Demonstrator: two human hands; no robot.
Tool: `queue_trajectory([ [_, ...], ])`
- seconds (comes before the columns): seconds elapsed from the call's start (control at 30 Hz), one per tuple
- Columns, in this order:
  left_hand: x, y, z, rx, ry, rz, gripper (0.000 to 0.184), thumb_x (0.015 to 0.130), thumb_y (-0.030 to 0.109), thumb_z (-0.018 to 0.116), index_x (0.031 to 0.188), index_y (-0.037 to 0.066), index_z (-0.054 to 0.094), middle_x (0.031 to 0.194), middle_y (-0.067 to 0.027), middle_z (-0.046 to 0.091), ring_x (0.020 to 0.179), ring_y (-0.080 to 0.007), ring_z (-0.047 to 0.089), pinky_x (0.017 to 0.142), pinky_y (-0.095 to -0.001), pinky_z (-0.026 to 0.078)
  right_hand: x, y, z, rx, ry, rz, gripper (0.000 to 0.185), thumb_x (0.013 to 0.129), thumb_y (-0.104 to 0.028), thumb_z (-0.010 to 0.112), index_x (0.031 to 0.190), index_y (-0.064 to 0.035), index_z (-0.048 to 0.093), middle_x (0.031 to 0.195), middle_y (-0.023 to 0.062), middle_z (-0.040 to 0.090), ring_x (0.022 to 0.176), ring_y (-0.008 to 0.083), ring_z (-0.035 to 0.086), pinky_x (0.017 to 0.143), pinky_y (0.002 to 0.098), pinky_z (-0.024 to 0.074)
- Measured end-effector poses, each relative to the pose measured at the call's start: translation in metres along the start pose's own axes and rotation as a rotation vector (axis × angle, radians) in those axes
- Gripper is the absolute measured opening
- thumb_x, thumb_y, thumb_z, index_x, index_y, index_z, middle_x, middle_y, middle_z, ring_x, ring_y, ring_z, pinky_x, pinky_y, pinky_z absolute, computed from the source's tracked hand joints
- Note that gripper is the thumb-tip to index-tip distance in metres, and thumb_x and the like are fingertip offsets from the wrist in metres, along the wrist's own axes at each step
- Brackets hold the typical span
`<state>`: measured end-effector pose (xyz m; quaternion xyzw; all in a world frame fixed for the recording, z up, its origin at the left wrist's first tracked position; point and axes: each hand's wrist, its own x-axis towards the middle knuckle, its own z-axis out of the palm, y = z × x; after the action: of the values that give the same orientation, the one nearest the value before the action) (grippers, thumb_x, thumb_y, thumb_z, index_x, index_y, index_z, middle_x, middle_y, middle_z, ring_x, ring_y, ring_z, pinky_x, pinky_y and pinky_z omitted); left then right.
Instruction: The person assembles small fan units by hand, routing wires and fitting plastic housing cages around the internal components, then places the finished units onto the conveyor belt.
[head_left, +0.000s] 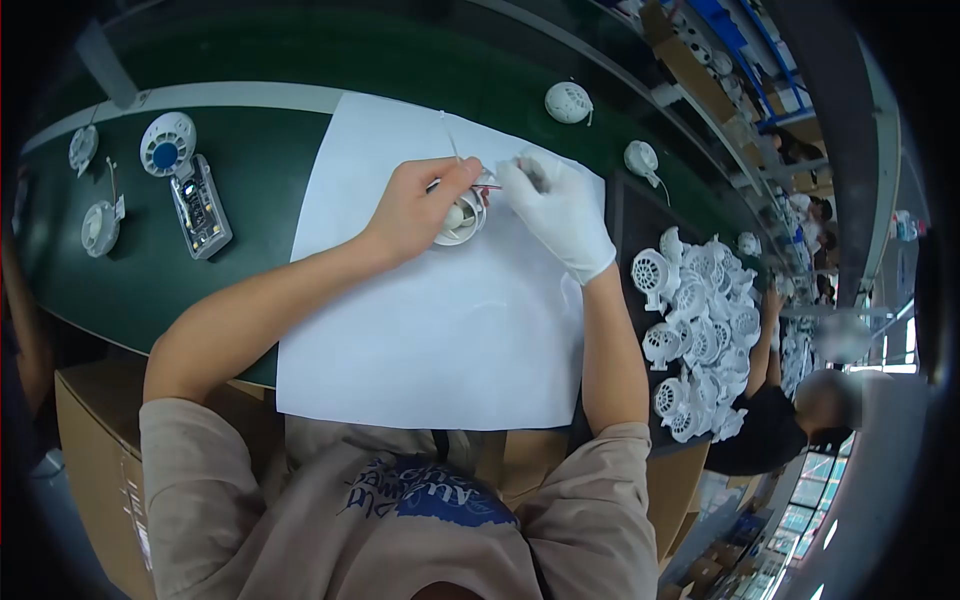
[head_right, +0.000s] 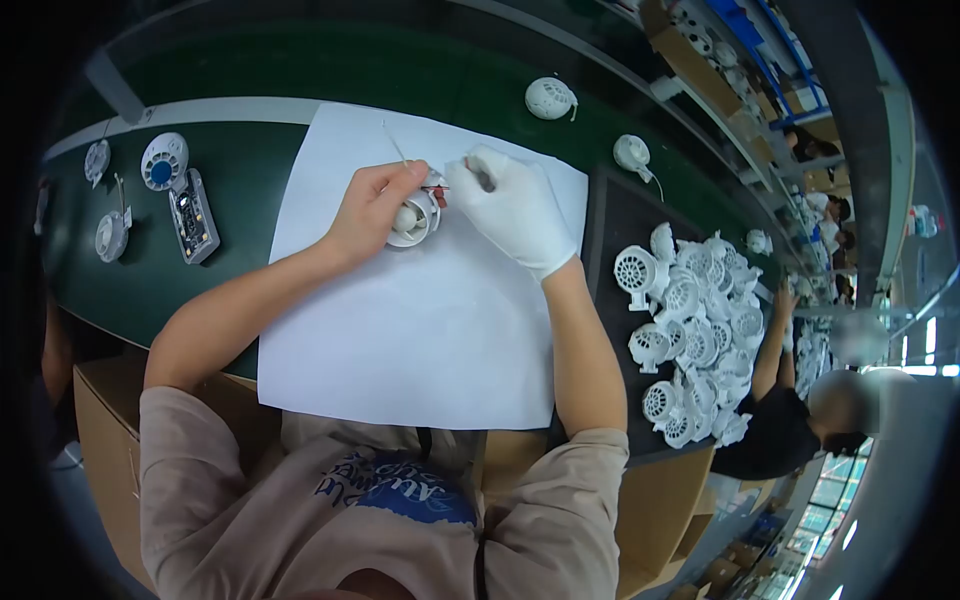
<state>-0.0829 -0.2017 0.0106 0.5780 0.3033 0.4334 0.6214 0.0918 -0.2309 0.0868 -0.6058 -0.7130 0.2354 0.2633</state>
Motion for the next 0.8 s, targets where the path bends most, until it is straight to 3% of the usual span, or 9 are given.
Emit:
queue_trajectory([
  [0.07, 0.001, -0.003, -0.009, -0.008, 0.077, -0.013, 0.036, 0.092, 0.036, 0.065, 0.089, 0.001, 0.07, 0.077, -0.0072, 0.067, 0.074, -0.0123, 0.059, 0.071, -0.0269, 0.047, -0.002, 0.01, -0.005, 0.118, -0.093, 0.066, 0.021, 0.092, -0.017, 0.062, 0.08, 0.0004, 0.061, 0.069, 0.0027, 0.06, 0.064, 0.0081, 0.056, 0.059, 0.0242, 0.043],
  [0.13, 0.002, 0.014, -0.008, 0.207, 0.018, 0.096, 0.03, 0.09, 0.031, 0.068, 0.091, 0.001, 0.07, 0.08, -0.0078, 0.068, 0.075, -0.0158, 0.062, 0.071, -0.028, 0.049, -0.003, 0.018, -0.002, 0.194, -0.154, 0.118, 0.022, 0.091, -0.016, 0.062, 0.077, 0.0002, 0.06, 0.066, 0.0027, 0.059, 0.062, 0.0083, 0.055, 0.058, 0.0245, 0.0421],
  [0.2, 0.001, 0.01, -0.003, 0.312, -0.039, 0.127, 0.028, 0.088, 0.029, 0.069, 0.092, 0.001, 0.07, 0.081, -0.0081, 0.068, 0.076, -0.0176, 0.063, 0.07, -0.0286, 0.049, -0.008, 0.018, -0.005, 0.407, -0.051, 0.123, 0.022, 0.092, -0.015, 0.06, 0.075, -0.0011, 0.058, 0.067, 0.0031, 0.059, 0.059, 0.0094, 0.054, 0.056, 0.0241, 0.0417],
  [0.3, 0.008, -0.002, 0.003, 0.535, -0.008, 0.521, 0.024, 0.082, 0.021, 0.075, 0.094, 0.002, 0.069, 0.09, -0.0091, 0.069, 0.078, -0.0251, 0.066, 0.071, -0.0316, 0.053, -0.017, 0.005, -0.003, 0.6, 0.073, 0.164, 0.021, 0.092, -0.014, 0.059, 0.075, -0.0014, 0.058, 0.068, 0.0043, 0.06, 0.057, 0.011, 0.056, 0.054, 0.0236, 0.0421],
  [0.37, 0.014, -0.005, -0.001, 0.613, 0.014, 0.576, 0.024, 0.08, 0.019, 0.076, 0.094, 0.002, 0.068, 0.092, -0.0091, 0.069, 0.079, -0.0262, 0.066, 0.072, -0.0322, 0.053, -0.02, -0.012, 0.009, 0.766, 0.193, 0.204, 0.021, 0.093, -0.014, 0.058, 0.077, -0.0008, 0.057, 0.07, 0.0062, 0.062, 0.056, 0.0132, 0.058, 0.053, 0.0232, 0.0431],
  [0.43, 0.018, -0.007, -0.008, 0.765, 0.084, 0.702, 0.026, 0.075, 0.015, 0.078, 0.094, 0.002, 0.067, 0.097, -0.0093, 0.069, 0.08, -0.0285, 0.066, 0.072, -0.0334, 0.055, -0.021, -0.02, 0.014, 0.831, 0.164, 0.233, 0.021, 0.094, -0.015, 0.058, 0.078, -0.0004, 0.057, 0.072, 0.0074, 0.063, 0.056, 0.0141, 0.059, 0.053, 0.0232, 0.0439],
  [0.53, 0.018, -0.009, -0.009, 0.787, 0.097, 0.733, 0.026, 0.074, 0.015, 0.079, 0.094, 0.003, 0.066, 0.098, -0.0098, 0.068, 0.08, -0.0271, 0.067, 0.071, -0.0333, 0.055, -0.026, -0.023, 0.023, 0.935, 0.103, 0.28, 0.023, 0.095, -0.018, 0.057, 0.082, 0.0005, 0.057, 0.075, 0.0097, 0.065, 0.055, 0.016, 0.062, 0.052, 0.0232, 0.0454],
  [0.67, 0.019, -0.008, -0.012, 0.836, 0.108, 0.685, 0.027, 0.073, 0.015, 0.08, 0.094, 0.003, 0.066, 0.1, -0.0097, 0.068, 0.082, -0.0253, 0.067, 0.071, -0.0326, 0.056, -0.024, -0.013, 0.034, 0.734, 0.117, 0.127, 0.025, 0.096, -0.023, 0.058, 0.087, 0.0008, 0.058, 0.078, 0.0121, 0.067, 0.058, 0.0175, 0.065, 0.053, 0.0242, 0.0472],
  [0.8, 0.017, -0.01, -0.011, 0.871, 0.072, 0.652, 0.027, 0.073, 0.015, 0.08, 0.093, 0.003, 0.066, 0.102, -0.0092, 0.068, 0.081, -0.0251, 0.067, 0.07, -0.0326, 0.056, -0.018, -0.007, 0.025, 0.977, 0.269, 0.227, 0.024, 0.097, -0.023, 0.058, 0.091, 0.0002, 0.06, 0.076, 0.0108, 0.067, 0.059, 0.0177, 0.066, 0.055, 0.0242, 0.0485],
])
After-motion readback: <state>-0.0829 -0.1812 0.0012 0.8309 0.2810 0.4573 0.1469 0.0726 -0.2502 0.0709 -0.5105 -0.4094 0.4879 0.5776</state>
